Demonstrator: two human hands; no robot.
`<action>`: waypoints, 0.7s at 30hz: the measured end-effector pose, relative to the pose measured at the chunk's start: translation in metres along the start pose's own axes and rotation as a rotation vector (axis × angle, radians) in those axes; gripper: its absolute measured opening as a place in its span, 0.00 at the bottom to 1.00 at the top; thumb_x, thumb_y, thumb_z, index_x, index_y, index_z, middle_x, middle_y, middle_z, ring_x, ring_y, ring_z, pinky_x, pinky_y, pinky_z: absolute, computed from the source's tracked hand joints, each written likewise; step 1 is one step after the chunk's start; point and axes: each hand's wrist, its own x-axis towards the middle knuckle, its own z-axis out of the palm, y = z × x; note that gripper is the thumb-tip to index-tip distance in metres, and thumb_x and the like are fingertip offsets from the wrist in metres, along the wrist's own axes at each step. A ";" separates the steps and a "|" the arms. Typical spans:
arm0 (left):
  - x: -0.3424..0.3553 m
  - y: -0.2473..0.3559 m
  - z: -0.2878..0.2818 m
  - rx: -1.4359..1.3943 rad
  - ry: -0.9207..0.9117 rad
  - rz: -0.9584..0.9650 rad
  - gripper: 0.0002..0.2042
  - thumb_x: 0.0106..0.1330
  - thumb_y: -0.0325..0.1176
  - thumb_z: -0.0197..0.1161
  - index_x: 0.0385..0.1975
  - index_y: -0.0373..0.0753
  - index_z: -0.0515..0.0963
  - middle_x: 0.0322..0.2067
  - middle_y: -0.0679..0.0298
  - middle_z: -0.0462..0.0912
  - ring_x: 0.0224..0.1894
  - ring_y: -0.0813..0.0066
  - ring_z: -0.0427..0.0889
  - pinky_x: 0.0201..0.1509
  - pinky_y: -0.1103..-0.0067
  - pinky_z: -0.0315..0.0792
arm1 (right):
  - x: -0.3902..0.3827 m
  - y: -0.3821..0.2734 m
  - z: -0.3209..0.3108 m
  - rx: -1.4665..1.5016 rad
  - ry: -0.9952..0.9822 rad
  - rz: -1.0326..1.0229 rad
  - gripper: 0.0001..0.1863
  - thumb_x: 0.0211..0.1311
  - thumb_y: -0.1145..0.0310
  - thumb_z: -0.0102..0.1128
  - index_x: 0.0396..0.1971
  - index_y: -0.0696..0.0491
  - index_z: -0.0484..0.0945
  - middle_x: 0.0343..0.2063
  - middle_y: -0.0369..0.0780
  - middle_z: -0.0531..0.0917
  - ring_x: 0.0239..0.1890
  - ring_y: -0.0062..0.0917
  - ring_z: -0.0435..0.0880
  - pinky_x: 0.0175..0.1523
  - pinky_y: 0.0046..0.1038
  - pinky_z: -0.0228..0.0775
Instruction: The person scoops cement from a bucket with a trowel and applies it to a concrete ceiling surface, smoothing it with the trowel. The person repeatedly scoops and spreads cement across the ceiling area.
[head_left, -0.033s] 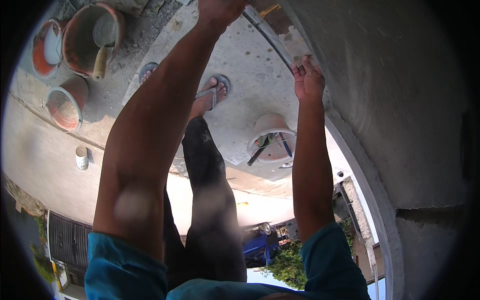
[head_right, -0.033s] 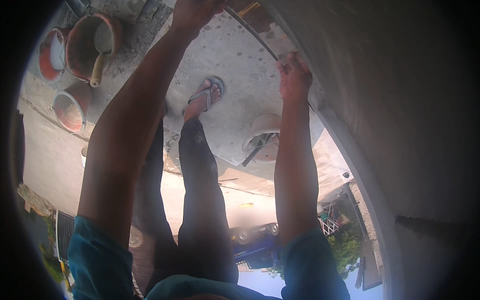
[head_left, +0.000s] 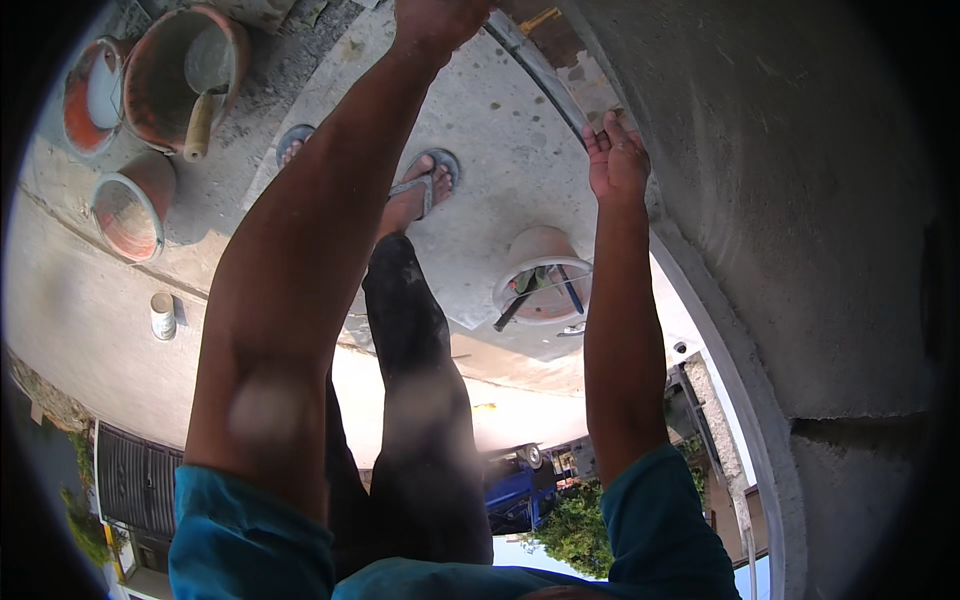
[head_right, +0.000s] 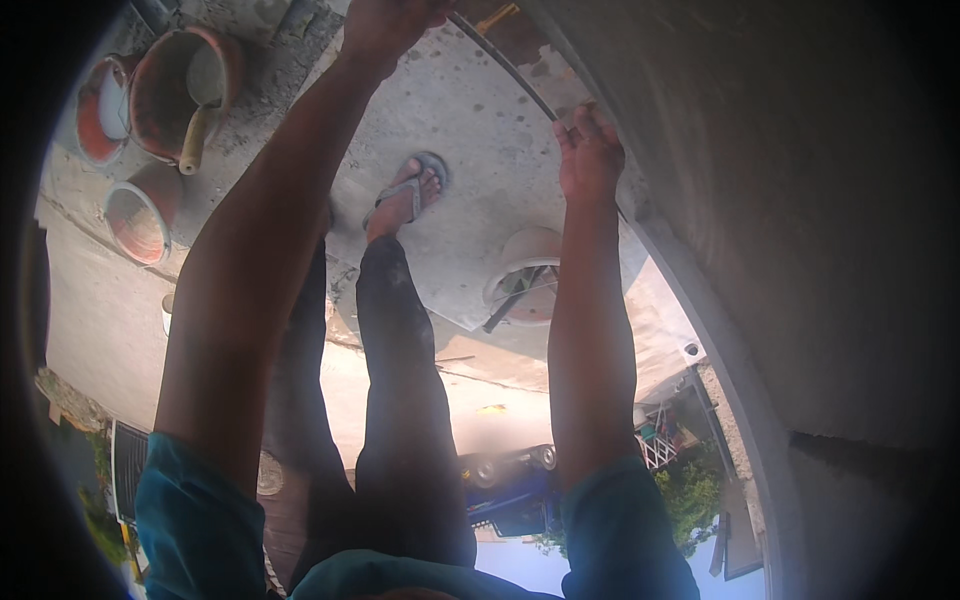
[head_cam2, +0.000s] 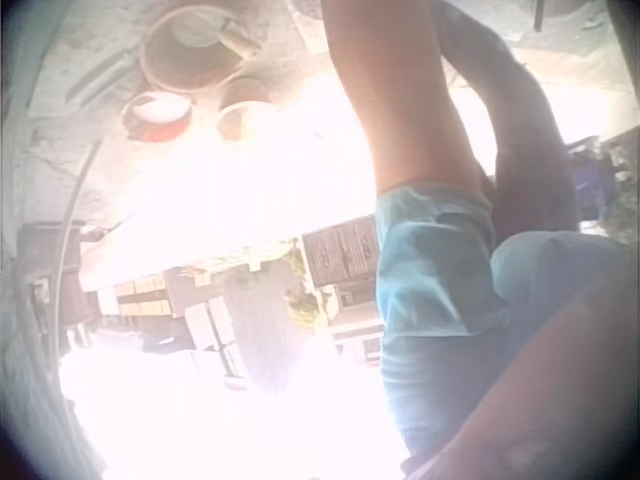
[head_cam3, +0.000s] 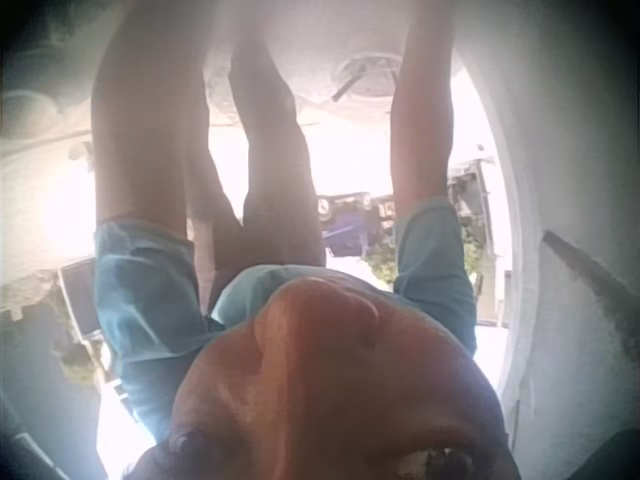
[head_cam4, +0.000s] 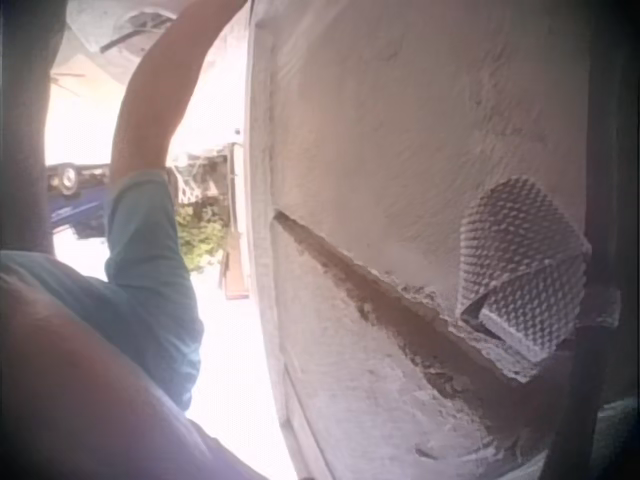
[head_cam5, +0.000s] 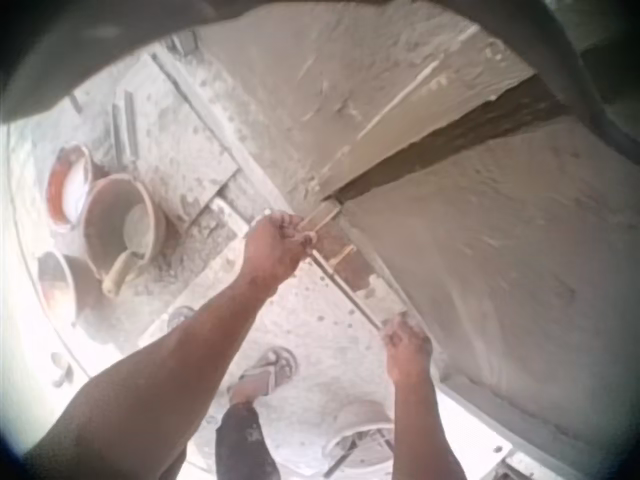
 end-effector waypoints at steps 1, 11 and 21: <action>0.001 -0.003 0.000 -0.021 0.021 -0.003 0.13 0.60 0.33 0.73 0.38 0.30 0.81 0.27 0.60 0.85 0.28 0.74 0.82 0.32 0.76 0.76 | -0.001 -0.001 0.004 -0.004 0.013 0.011 0.25 0.61 0.76 0.68 0.57 0.56 0.71 0.52 0.42 0.76 0.52 0.31 0.78 0.56 0.42 0.75; 0.004 0.023 0.003 -0.149 0.045 -0.122 0.09 0.60 0.28 0.72 0.34 0.32 0.79 0.25 0.62 0.83 0.26 0.74 0.80 0.31 0.77 0.74 | 0.000 -0.008 0.021 -0.003 0.055 0.036 0.21 0.65 0.76 0.64 0.56 0.57 0.71 0.52 0.42 0.77 0.53 0.32 0.79 0.60 0.39 0.75; 0.012 0.020 0.004 -0.258 -0.018 -0.156 0.09 0.58 0.29 0.73 0.31 0.31 0.81 0.26 0.59 0.84 0.27 0.72 0.83 0.31 0.76 0.76 | 0.002 -0.011 0.029 0.269 -0.098 0.044 0.18 0.67 0.80 0.59 0.55 0.60 0.69 0.54 0.47 0.75 0.56 0.36 0.77 0.60 0.39 0.76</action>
